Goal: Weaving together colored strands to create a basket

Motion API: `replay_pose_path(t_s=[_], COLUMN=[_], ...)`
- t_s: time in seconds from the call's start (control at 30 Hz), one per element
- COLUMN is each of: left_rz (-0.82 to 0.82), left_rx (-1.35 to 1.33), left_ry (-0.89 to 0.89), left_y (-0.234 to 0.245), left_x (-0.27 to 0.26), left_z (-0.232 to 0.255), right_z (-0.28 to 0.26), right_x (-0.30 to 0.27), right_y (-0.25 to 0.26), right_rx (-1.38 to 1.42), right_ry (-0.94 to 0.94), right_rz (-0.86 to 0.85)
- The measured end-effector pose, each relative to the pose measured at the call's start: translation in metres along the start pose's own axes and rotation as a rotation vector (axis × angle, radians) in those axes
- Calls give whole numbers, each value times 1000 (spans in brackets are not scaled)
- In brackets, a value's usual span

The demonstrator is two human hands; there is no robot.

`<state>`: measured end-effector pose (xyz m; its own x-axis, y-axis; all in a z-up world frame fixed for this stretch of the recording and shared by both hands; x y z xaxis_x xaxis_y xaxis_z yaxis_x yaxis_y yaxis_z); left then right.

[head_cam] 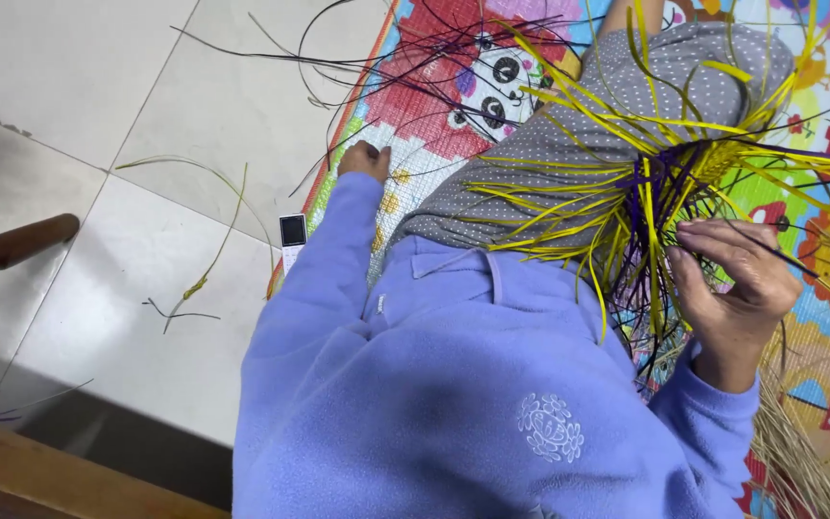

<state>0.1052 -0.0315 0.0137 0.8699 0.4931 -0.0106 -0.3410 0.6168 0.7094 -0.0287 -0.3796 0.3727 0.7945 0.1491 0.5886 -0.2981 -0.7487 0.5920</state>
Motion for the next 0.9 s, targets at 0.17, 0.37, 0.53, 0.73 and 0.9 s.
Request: replay_pose_path(t_s=[0.17, 0.37, 0.53, 0.73, 0.9], left_rz=[-184, -344, -423, -517, -585], left_rx=[331, -737, -1136, -1321, -1394], left_ry=[33, 438, 463, 450, 385], left_y=[-28, -33, 3, 16, 39], left_x=[9, 24, 4, -3, -10], left_z=[10, -28, 5, 37, 60], right_z=[-3, 12, 14, -3, -1], right_x=[-7, -27, -35, -29, -31], right_y=[11, 40, 52, 46, 43], right_rx=[-39, -73, -14, -13, 2], right_ry=[-7, -28, -35, -95, -82], right_rz=[33, 128, 189, 135, 117])
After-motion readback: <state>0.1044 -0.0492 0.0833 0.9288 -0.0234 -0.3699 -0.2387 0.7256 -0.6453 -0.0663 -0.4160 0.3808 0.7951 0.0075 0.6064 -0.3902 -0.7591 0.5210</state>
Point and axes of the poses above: each hand's wrist, its own x-axis towards the middle knuckle, its own y-axis out of the back of the hand, z = x × y, the point moved 8 cm from there along x, towards the middle knuckle, and after that the axes turned 8 degrees about z, right-handed, at the moved point
